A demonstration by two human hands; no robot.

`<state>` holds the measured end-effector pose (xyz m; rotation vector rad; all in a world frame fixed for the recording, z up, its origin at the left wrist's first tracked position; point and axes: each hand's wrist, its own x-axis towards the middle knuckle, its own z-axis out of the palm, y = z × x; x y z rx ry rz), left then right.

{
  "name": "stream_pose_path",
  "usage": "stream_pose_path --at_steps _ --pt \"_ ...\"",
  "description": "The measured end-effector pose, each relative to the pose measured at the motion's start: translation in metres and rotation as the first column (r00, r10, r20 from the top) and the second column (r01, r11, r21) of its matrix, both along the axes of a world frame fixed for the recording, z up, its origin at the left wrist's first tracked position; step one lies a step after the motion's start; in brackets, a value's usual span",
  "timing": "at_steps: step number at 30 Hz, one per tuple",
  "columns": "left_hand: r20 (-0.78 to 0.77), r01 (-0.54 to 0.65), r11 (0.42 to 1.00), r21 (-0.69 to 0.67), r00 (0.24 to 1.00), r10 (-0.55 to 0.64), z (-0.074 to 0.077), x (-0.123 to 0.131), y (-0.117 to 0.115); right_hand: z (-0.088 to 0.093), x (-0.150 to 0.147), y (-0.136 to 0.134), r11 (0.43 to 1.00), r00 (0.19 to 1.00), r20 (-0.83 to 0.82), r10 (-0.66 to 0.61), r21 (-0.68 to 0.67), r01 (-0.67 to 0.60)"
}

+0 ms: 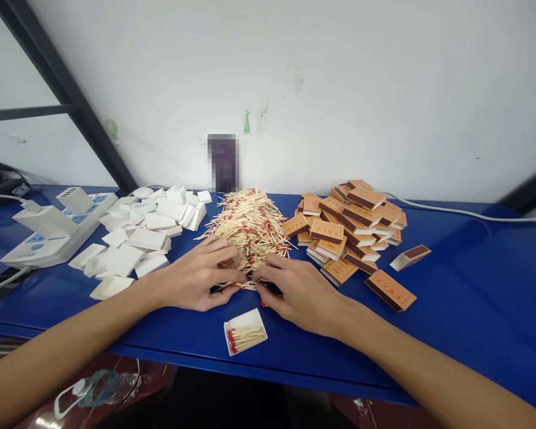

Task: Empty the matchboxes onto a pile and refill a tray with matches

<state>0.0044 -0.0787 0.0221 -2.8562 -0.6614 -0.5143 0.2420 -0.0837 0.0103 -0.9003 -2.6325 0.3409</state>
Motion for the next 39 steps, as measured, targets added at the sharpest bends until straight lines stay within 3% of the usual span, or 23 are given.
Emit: stream_pose_path --at_steps 17,39 --pt "-0.017 -0.032 0.999 0.004 0.999 0.032 0.003 -0.002 -0.001 -0.005 0.016 0.014 0.997 0.999 0.027 -0.043 0.064 0.041" --pt "0.055 -0.033 0.997 0.067 0.998 0.029 -0.002 0.001 0.001 0.002 0.02 0.016 1.0 0.991 0.131 0.0 -0.017 0.002"
